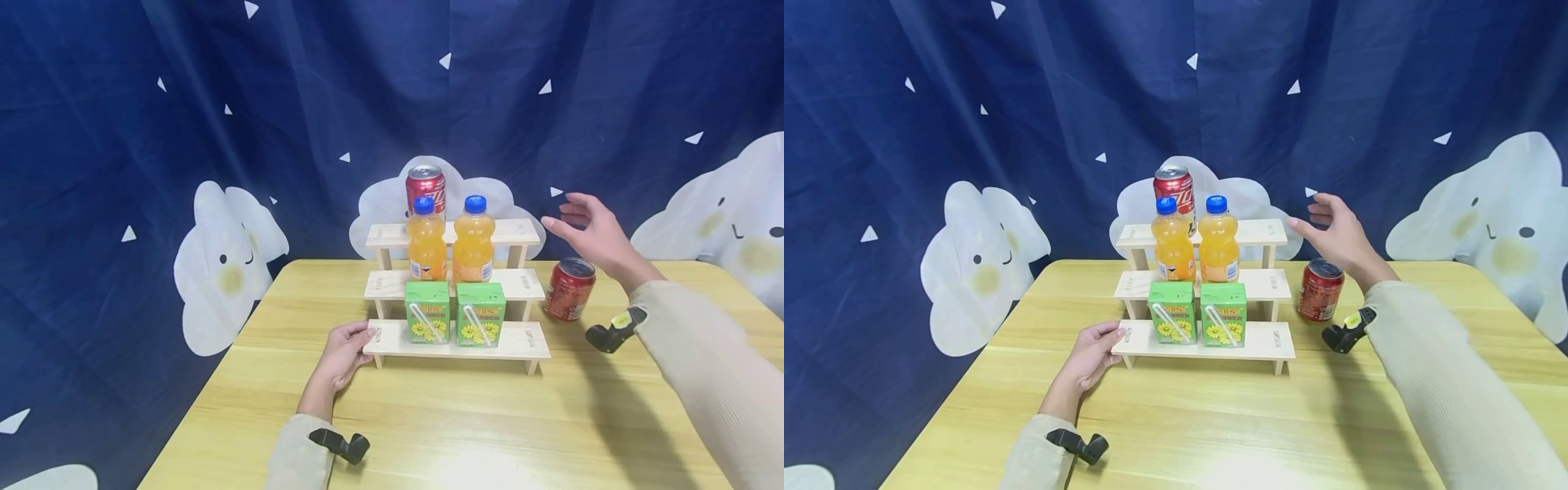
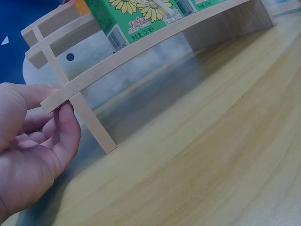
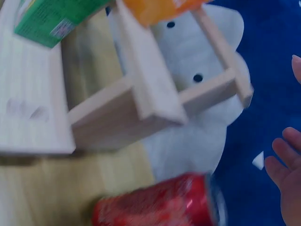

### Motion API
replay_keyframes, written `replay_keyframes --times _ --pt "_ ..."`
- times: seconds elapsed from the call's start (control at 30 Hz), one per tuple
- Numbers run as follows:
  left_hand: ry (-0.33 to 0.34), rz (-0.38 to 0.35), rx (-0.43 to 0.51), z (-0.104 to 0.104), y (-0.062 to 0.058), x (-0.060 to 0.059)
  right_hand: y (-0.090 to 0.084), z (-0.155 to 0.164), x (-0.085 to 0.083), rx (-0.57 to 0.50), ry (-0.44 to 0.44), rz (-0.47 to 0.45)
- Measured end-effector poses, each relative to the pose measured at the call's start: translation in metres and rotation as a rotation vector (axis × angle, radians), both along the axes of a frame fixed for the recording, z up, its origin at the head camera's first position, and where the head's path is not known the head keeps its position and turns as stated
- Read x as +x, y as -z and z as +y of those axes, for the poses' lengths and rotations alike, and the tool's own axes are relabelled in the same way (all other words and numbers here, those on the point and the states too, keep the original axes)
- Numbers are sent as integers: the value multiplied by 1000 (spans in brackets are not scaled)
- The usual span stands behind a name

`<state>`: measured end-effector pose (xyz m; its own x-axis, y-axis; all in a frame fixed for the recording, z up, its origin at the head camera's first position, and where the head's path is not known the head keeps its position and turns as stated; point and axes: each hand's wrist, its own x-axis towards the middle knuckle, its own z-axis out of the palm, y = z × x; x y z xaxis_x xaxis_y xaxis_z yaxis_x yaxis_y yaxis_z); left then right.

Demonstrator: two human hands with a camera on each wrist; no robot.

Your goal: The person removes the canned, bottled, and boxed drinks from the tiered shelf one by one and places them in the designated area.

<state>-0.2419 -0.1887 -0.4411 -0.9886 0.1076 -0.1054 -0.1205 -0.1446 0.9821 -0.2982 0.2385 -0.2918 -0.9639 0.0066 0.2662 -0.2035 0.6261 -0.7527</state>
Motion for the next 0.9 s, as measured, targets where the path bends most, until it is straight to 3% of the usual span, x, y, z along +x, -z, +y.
replay_keyframes --times 0.5,0.9 --pt "7 9 -7 -2 1 1 -52 -56 -17 -6 -130 53" --pt "15 -3 -1 -1 0 0 -83 -94 -30 48 -208 -15"
